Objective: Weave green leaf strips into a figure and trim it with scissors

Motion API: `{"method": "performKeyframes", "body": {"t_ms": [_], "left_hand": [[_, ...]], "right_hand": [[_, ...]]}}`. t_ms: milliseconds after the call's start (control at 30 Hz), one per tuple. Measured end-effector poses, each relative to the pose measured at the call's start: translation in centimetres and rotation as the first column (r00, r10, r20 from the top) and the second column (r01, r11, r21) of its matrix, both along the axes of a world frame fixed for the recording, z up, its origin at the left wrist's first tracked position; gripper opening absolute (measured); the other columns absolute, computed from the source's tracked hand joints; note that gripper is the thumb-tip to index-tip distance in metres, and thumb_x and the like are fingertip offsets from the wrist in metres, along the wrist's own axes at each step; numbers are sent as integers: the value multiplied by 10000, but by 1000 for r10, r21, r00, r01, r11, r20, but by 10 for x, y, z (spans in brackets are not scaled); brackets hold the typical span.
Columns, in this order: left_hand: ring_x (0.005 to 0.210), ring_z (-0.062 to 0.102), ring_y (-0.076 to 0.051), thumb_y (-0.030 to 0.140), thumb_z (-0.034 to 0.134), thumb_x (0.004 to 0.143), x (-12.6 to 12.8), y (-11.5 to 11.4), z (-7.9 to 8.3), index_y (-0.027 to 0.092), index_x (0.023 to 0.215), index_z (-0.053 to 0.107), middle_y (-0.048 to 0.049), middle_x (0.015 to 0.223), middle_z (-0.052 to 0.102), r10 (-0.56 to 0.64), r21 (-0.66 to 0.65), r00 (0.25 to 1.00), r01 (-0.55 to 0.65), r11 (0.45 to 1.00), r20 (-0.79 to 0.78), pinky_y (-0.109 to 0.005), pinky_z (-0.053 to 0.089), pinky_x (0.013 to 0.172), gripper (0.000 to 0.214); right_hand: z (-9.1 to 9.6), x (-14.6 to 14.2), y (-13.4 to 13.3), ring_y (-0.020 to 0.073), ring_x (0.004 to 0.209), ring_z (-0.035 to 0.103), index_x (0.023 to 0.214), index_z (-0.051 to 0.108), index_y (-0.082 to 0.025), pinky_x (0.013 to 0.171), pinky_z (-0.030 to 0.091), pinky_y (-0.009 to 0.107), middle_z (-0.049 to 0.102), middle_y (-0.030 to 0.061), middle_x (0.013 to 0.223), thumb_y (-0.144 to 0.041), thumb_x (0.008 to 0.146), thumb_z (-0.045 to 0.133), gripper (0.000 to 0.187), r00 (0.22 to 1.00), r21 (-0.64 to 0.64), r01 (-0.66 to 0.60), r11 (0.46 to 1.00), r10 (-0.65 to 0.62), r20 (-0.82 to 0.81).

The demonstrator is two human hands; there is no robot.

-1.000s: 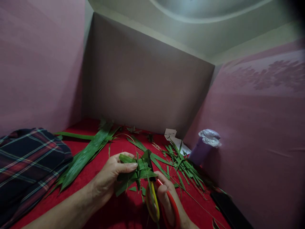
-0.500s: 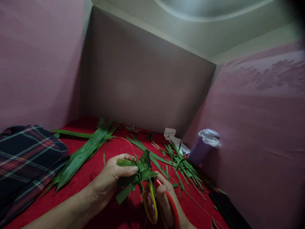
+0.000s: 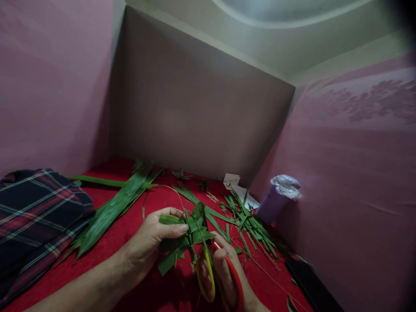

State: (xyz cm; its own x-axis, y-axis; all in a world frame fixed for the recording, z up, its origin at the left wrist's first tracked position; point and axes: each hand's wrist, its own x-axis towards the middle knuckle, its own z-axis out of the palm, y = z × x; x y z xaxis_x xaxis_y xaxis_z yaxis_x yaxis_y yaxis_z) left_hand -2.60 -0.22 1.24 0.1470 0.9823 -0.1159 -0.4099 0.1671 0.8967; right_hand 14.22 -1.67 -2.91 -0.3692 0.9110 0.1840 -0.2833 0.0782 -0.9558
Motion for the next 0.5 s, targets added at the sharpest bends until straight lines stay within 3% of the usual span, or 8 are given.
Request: {"method": "performKeyframes", "body": {"t_ms": [267, 500], "left_hand": [[460, 545, -114, 188, 739, 586, 0, 1, 2, 181, 801, 503, 16, 574, 622, 14, -6, 1000, -14, 1000, -14, -217, 442, 419, 319], [471, 552, -112, 182, 732, 594, -1, 0, 3, 174, 795, 512, 18, 583, 620, 22, 3, 999, -22, 1000, -29, -227, 455, 450, 299]], "right_hand": [[-8, 1, 3, 46, 324, 323, 1014, 514, -159, 328, 252, 159, 432, -70, 473, -678, 703, 531, 605, 1000, 29, 2, 1000, -2, -8], [4, 1, -1, 50, 344, 326, 874, 525, -176, 331, 270, 159, 413, -71, 469, -704, 658, 549, 571, 999, 17, 45, 999, -45, -17]]}}
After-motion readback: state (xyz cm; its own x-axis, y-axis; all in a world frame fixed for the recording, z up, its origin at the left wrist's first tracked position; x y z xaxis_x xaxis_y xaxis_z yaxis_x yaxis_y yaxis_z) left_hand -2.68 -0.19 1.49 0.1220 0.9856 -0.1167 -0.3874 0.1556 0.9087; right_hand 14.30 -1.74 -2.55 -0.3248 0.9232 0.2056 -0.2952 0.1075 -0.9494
